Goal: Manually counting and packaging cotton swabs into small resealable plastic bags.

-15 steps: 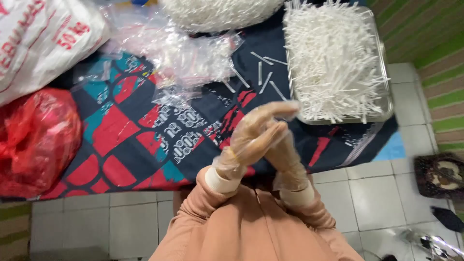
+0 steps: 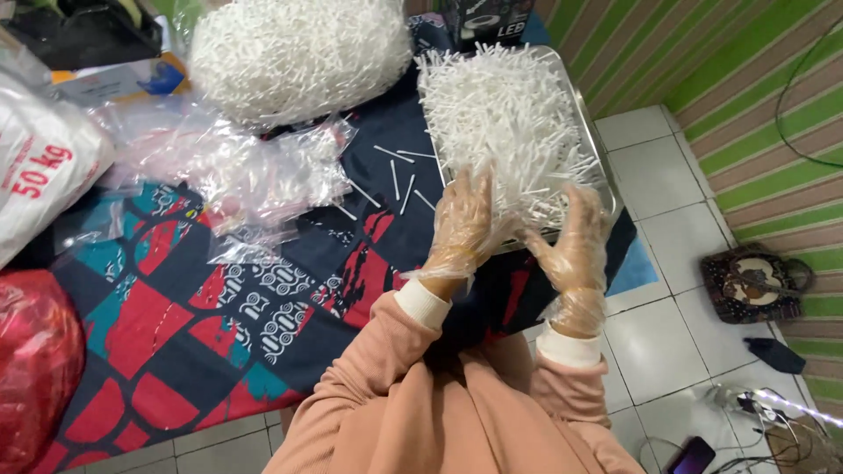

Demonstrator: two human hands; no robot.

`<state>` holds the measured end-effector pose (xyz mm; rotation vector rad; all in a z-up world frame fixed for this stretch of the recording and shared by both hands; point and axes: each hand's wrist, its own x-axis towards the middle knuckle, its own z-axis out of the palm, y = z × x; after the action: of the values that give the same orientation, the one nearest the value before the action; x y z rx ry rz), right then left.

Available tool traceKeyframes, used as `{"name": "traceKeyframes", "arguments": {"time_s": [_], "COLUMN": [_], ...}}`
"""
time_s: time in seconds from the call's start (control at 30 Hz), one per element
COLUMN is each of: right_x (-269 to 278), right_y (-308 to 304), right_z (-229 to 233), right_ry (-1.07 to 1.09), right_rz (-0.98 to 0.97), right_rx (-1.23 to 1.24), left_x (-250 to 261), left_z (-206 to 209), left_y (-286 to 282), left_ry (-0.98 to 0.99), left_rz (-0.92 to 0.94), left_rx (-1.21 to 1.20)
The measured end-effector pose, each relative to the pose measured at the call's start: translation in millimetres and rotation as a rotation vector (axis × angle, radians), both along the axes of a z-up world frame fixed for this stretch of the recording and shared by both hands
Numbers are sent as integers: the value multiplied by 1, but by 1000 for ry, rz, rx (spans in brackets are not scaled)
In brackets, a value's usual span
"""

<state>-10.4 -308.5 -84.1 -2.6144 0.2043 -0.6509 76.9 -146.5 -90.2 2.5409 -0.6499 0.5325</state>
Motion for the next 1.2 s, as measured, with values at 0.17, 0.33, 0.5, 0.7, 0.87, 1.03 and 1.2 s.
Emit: {"name": "traceKeyframes", "arguments": {"time_s": [0.17, 0.33, 0.5, 0.7, 0.87, 1.03, 1.2], "right_x": [21, 42, 48, 51, 48, 54, 54], "right_y": [4, 13, 16, 18, 22, 21, 23], "right_z": [5, -13, -18, -9, -4, -4, -13], "right_ry": [201, 220, 108, 200, 120, 12, -55], "right_rz": [14, -38, -88, -142, -149, -72, -44], "right_rx": [112, 79, 103, 122, 159, 107, 111], "left_x": [24, 39, 48, 54, 46, 48, 51], "left_z": [-7, -25, -20, -22, 4, 1, 2], "left_y": [-19, -27, -21, -23, -14, -10, -4], "left_ry": [251, 227, 203, 251, 269, 332, 386], "left_rz": [-51, -89, -180, -218, -247, -256, -251], "left_rx": [50, 42, -35, -90, -147, -155, -189]}}
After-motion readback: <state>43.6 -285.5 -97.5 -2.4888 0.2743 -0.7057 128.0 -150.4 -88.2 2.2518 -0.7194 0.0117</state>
